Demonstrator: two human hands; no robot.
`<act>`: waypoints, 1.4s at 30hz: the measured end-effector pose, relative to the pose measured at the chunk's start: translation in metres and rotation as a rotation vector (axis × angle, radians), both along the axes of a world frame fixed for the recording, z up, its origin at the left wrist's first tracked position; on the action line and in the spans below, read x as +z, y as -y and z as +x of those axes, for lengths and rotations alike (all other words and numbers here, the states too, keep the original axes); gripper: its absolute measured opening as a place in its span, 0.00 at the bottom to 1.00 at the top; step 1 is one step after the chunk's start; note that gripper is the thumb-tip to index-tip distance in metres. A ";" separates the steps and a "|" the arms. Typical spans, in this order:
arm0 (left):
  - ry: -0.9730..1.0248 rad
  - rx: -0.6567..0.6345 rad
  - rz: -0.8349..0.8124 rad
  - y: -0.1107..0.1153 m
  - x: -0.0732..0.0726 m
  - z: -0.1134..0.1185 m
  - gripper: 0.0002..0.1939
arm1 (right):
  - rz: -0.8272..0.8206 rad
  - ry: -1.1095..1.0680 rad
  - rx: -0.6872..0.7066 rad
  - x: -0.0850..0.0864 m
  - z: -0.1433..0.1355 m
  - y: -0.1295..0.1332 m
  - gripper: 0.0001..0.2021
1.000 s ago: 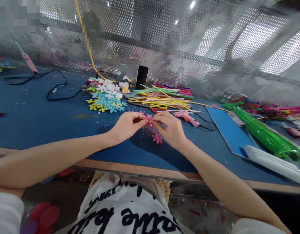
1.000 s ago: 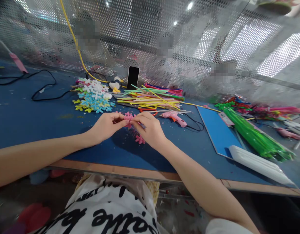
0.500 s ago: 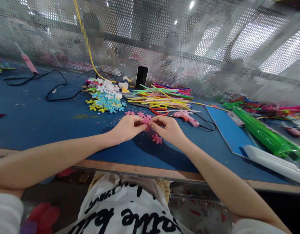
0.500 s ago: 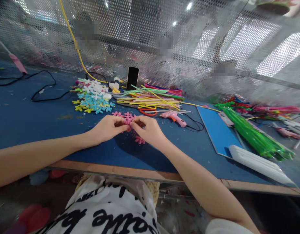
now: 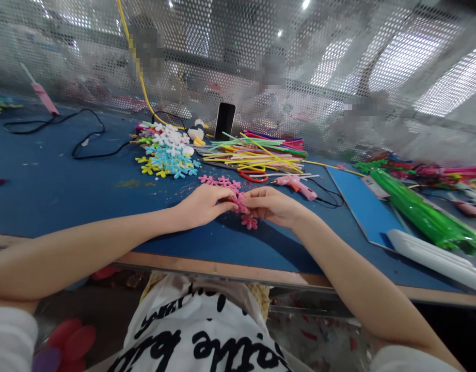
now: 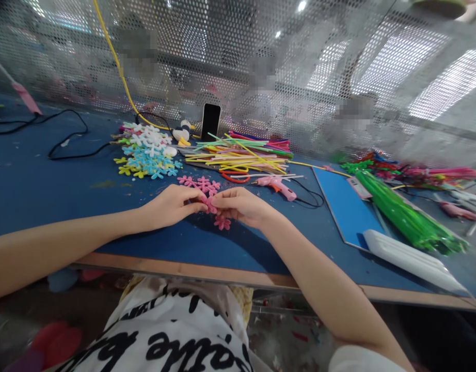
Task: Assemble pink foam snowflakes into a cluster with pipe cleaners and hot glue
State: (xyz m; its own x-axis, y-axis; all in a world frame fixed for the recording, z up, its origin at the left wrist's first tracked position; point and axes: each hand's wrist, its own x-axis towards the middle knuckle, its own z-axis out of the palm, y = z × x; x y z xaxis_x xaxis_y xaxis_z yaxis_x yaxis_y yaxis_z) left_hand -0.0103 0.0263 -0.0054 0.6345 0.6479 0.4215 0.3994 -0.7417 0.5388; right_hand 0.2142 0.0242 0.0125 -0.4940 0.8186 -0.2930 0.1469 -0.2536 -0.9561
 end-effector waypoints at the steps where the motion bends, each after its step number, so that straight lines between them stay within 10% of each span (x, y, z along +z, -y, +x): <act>1: 0.026 -0.025 0.000 0.000 0.000 0.000 0.05 | -0.019 -0.012 0.019 0.001 0.001 0.000 0.16; 9: 0.217 -0.005 -0.101 0.003 0.000 0.000 0.07 | -0.039 -0.047 0.030 0.009 -0.007 0.007 0.15; 14: 0.406 0.225 -0.375 0.003 0.001 0.004 0.19 | 0.629 0.134 -0.136 0.003 -0.013 0.010 0.10; 18: 0.654 0.164 -0.910 0.002 0.000 0.011 0.21 | 1.258 0.383 -0.104 -0.002 -0.013 0.008 0.06; 21: 0.738 0.073 -1.009 0.004 -0.001 0.014 0.19 | 1.465 0.458 -0.023 -0.003 -0.010 0.006 0.08; 42: 0.397 0.125 -0.461 -0.001 -0.007 0.009 0.06 | 1.108 0.430 -0.319 -0.007 -0.018 0.013 0.06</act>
State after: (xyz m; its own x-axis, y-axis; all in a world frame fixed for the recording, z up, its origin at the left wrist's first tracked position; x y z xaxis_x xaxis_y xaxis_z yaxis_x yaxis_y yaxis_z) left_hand -0.0015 0.0272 -0.0126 0.3944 0.8785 0.2696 0.1711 -0.3584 0.9178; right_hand 0.1965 0.0111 0.0057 -0.2616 0.7949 0.5475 0.5830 0.5822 -0.5667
